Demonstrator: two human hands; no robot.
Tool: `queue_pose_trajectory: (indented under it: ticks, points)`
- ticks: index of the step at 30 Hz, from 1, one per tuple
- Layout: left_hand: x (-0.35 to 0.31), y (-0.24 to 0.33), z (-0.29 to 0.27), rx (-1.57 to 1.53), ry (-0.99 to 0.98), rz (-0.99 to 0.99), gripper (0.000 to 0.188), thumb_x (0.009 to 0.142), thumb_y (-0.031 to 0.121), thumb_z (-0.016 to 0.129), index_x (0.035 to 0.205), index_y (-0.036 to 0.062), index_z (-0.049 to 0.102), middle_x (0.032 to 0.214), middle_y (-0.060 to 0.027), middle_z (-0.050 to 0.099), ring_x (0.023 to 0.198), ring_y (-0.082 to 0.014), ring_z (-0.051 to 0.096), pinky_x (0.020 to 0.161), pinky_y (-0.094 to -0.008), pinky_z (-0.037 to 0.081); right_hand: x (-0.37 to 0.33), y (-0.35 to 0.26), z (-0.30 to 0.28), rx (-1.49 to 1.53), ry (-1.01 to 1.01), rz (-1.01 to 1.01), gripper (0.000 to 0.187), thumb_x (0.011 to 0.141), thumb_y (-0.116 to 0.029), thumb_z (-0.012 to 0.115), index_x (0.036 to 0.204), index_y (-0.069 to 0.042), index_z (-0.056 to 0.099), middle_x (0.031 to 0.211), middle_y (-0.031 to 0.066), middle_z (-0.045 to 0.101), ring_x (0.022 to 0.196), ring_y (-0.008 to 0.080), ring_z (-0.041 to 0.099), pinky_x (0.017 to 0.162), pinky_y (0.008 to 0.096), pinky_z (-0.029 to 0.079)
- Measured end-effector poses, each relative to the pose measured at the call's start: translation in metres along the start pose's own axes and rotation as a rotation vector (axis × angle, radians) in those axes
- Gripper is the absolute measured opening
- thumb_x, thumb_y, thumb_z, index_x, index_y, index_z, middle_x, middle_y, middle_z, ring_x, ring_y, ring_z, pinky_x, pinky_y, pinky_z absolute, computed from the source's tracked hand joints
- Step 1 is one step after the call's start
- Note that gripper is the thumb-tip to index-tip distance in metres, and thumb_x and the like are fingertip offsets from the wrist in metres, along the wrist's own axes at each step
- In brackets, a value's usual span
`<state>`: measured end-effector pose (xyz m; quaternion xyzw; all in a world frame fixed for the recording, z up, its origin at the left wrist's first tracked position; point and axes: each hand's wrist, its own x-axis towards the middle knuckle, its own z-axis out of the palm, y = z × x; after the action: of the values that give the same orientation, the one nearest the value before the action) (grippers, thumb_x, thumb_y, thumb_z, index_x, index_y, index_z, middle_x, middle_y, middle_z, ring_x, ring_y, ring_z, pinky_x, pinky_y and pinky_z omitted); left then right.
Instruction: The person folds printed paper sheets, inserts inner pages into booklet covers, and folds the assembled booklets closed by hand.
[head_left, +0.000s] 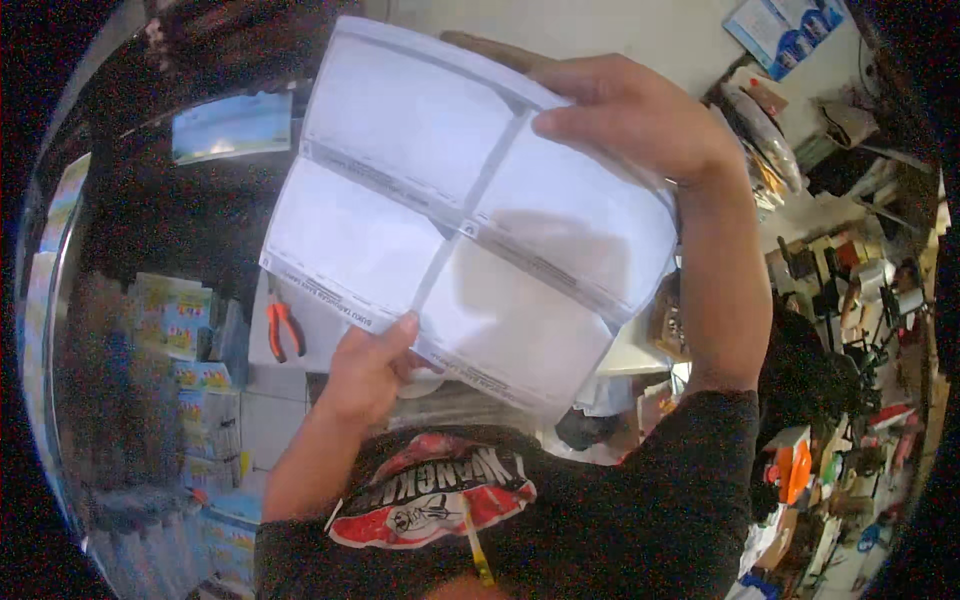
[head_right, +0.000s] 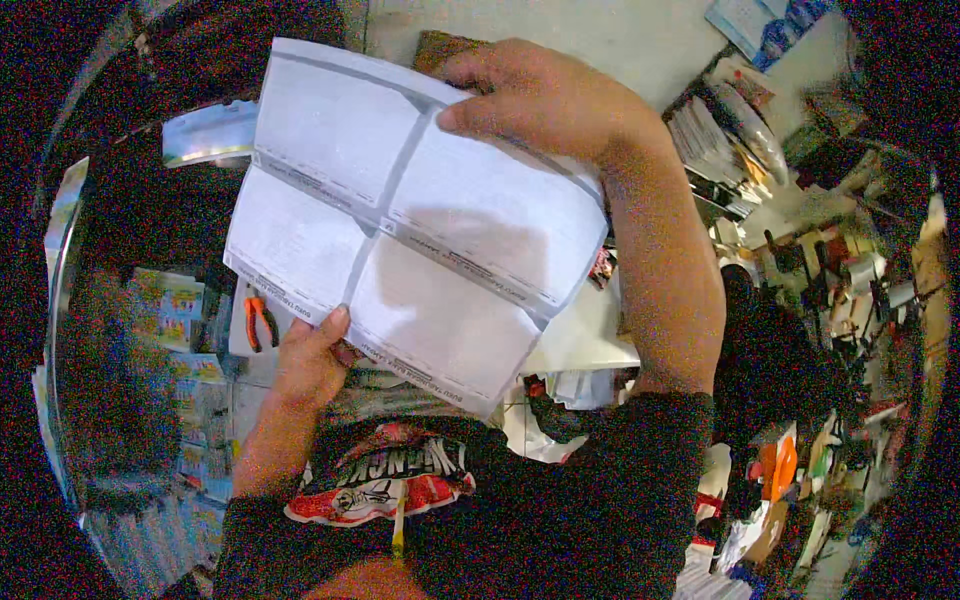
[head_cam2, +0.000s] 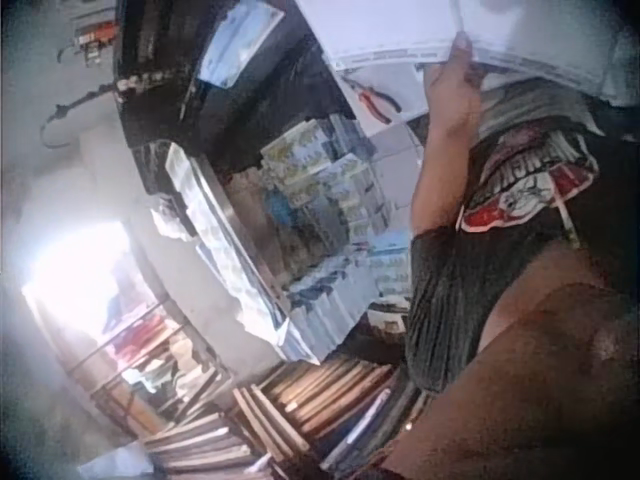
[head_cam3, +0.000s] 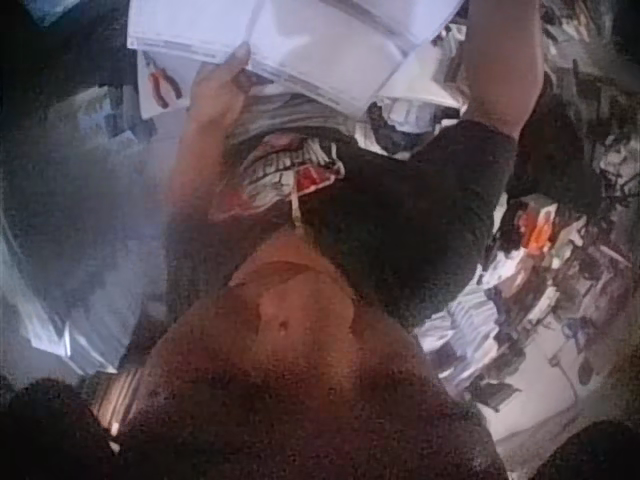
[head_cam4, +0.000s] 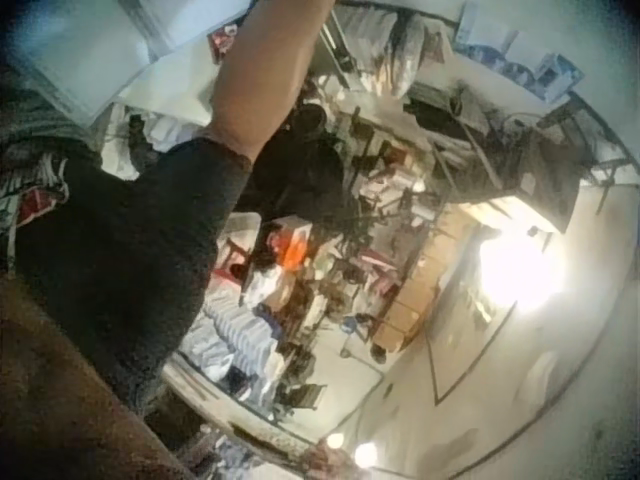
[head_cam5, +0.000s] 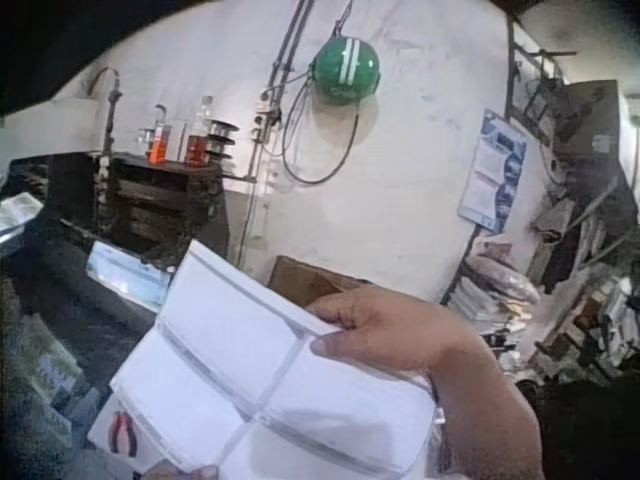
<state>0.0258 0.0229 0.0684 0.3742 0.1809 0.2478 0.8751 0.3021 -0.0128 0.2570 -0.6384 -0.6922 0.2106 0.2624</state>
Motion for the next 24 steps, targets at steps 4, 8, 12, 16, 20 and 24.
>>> queue_pose_trajectory:
  ticks: [4, 8, 12, 16, 20, 24]
  points:
    - [0.007, -0.006, -0.003, -0.035, -0.046, -0.043, 0.042, 0.096, 0.015, 0.05, 0.132, -0.0055, 0.042, 0.121, -0.0143, 0.059, 0.107, -0.0247, 0.06, 0.087, -0.0407, 0.051, -0.005, -0.01, -0.009, 0.064, -0.096, 0.076, 0.04, 0.087, -0.013, 0.063, 0.121, 0.008, 0.057, 0.105, 0.0076, 0.067, 0.09, 0.0102, 0.06, 0.083, 0.025, 0.049]
    - [0.007, -0.005, -0.003, -0.069, -0.049, -0.011, 0.042, 0.098, 0.017, 0.05, 0.134, -0.0034, 0.04, 0.117, -0.0148, 0.062, 0.103, -0.0246, 0.062, 0.085, -0.0403, 0.052, 0.001, -0.007, -0.005, 0.101, -0.076, 0.094, 0.04, 0.087, -0.013, 0.063, 0.12, 0.008, 0.057, 0.103, 0.0072, 0.067, 0.088, 0.0108, 0.06, 0.081, 0.0261, 0.049]
    - [0.017, 0.011, -0.03, 0.142, -0.016, -0.02, 0.035, 0.097, 0.017, 0.052, 0.129, 0.0034, 0.049, 0.104, -0.0143, 0.068, 0.092, -0.0212, 0.066, 0.081, -0.0333, 0.051, 0.019, 0.021, -0.005, -0.323, 0.111, -0.104, 0.041, 0.083, -0.016, 0.059, 0.123, -0.006, 0.06, 0.108, 0.0139, 0.069, 0.101, 0.0278, 0.064, 0.089, 0.0353, 0.05]
    - [0.031, 0.045, -0.103, 0.567, 0.493, 0.385, 0.031, 0.097, 0.018, 0.051, 0.124, 0.0028, 0.052, 0.103, -0.0113, 0.066, 0.09, -0.0178, 0.062, 0.079, -0.0299, 0.048, 0.055, 0.083, 0.018, -0.627, 0.682, -0.086, 0.046, 0.083, -0.01, 0.055, 0.128, -0.019, 0.057, 0.122, 0.0127, 0.062, 0.111, 0.0329, 0.06, 0.091, 0.0414, 0.05]
    - [0.039, 0.059, -0.231, 0.696, 0.839, 0.551, 0.033, 0.096, 0.02, 0.055, 0.123, 0.0021, 0.053, 0.109, -0.011, 0.064, 0.097, -0.0192, 0.061, 0.085, -0.0322, 0.047, 0.087, 0.156, 0.1, -0.821, 0.404, -0.053, 0.044, 0.09, -0.01, 0.046, 0.131, -0.023, 0.053, 0.131, 0.0122, 0.056, 0.112, 0.0318, 0.059, 0.089, 0.0432, 0.052]
    - [0.028, 0.049, -0.281, 1.157, 1.205, 0.441, 0.042, 0.096, 0.033, 0.052, 0.12, -0.0014, 0.052, 0.114, -0.0212, 0.062, 0.106, -0.0345, 0.06, 0.09, -0.0411, 0.045, 0.067, 0.156, 0.161, -0.685, 0.094, -0.121, 0.048, 0.088, -0.022, 0.058, 0.134, -0.01, 0.049, 0.131, 0.018, 0.055, 0.112, 0.0384, 0.056, 0.095, 0.0442, 0.048]
